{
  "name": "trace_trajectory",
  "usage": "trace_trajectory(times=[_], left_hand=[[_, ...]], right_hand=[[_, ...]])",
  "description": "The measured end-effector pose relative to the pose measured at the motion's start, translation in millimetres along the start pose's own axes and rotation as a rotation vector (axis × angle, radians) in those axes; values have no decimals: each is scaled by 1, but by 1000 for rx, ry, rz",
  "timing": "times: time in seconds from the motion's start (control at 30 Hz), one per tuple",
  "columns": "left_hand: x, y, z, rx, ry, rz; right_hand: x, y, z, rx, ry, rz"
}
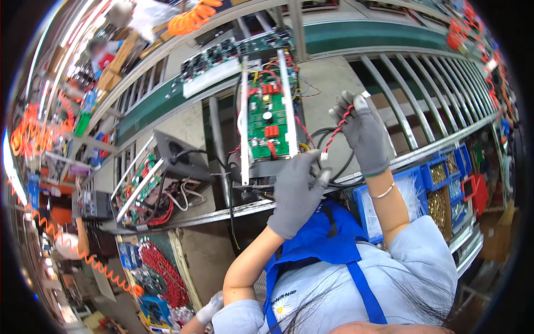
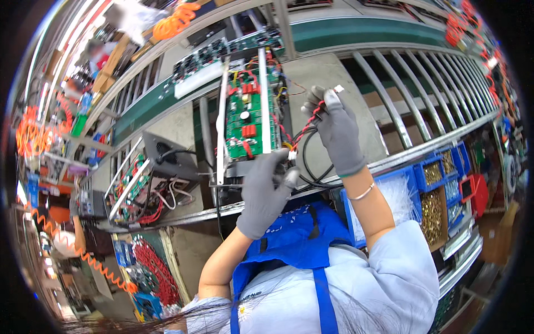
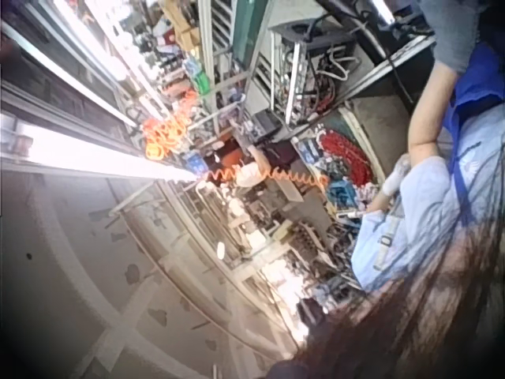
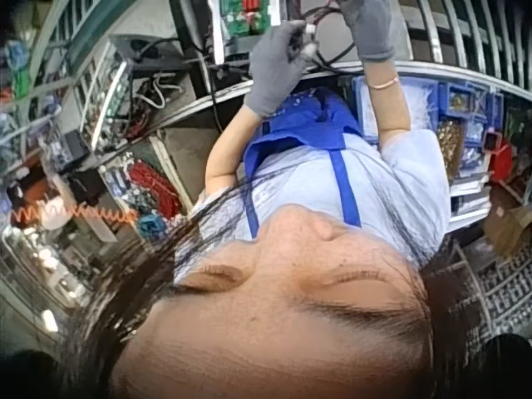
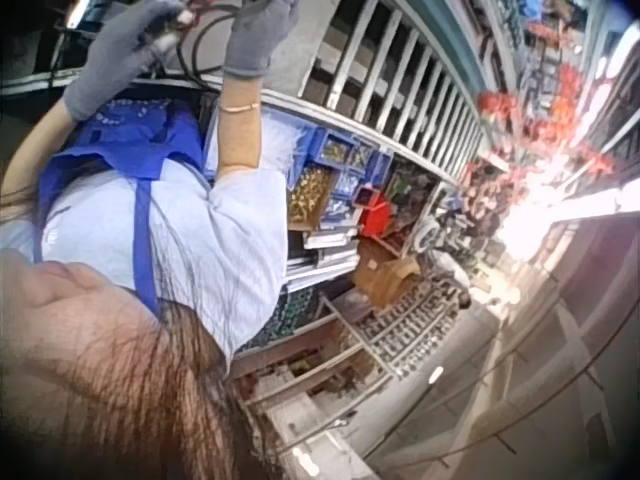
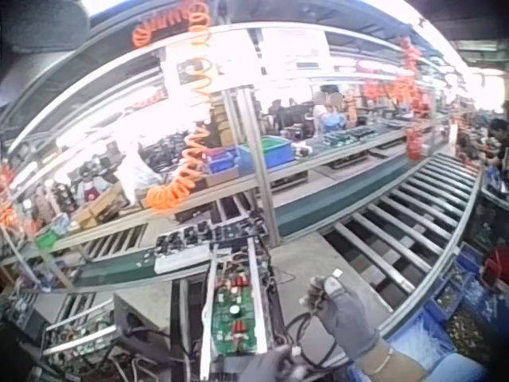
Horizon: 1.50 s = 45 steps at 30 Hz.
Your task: Assembling electronic components and connecting wires inside a metal chassis on a factory production line.
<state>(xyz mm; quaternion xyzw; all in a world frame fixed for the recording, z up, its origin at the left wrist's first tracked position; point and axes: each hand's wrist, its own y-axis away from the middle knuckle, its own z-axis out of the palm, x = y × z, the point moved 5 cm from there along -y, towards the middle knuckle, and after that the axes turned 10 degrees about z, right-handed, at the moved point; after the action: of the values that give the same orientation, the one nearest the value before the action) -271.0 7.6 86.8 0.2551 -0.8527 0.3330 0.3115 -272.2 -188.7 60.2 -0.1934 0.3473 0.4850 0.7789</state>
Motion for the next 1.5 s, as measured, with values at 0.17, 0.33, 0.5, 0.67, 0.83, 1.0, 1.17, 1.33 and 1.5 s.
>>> trace_trajectory(times=[0.17,0.33,0.5,0.67,0.83,1.0,1.17,1.33,1.5], left_hand=[[-8,5,4,83,-564,168],[-23,10,20,101,-797,273],[-26,10,25,133,-788,471],[-29,14,26,136,-815,536],[-31,14,27,84,-847,519],[-29,18,12,154,-862,406],[-71,46,-29,567,-632,57],[-107,87,-33,614,-173,-245],[-167,131,-28,693,94,-536]], right_hand=[[-2,-11,-26,111,-42,38],[7,-13,-45,121,-34,56],[21,-14,-60,182,32,187],[35,-7,-68,190,182,265],[48,3,-84,157,313,287],[61,19,-113,233,278,406],[71,34,-126,270,260,384],[73,57,-83,148,472,94],[75,70,1,-245,766,-365]])
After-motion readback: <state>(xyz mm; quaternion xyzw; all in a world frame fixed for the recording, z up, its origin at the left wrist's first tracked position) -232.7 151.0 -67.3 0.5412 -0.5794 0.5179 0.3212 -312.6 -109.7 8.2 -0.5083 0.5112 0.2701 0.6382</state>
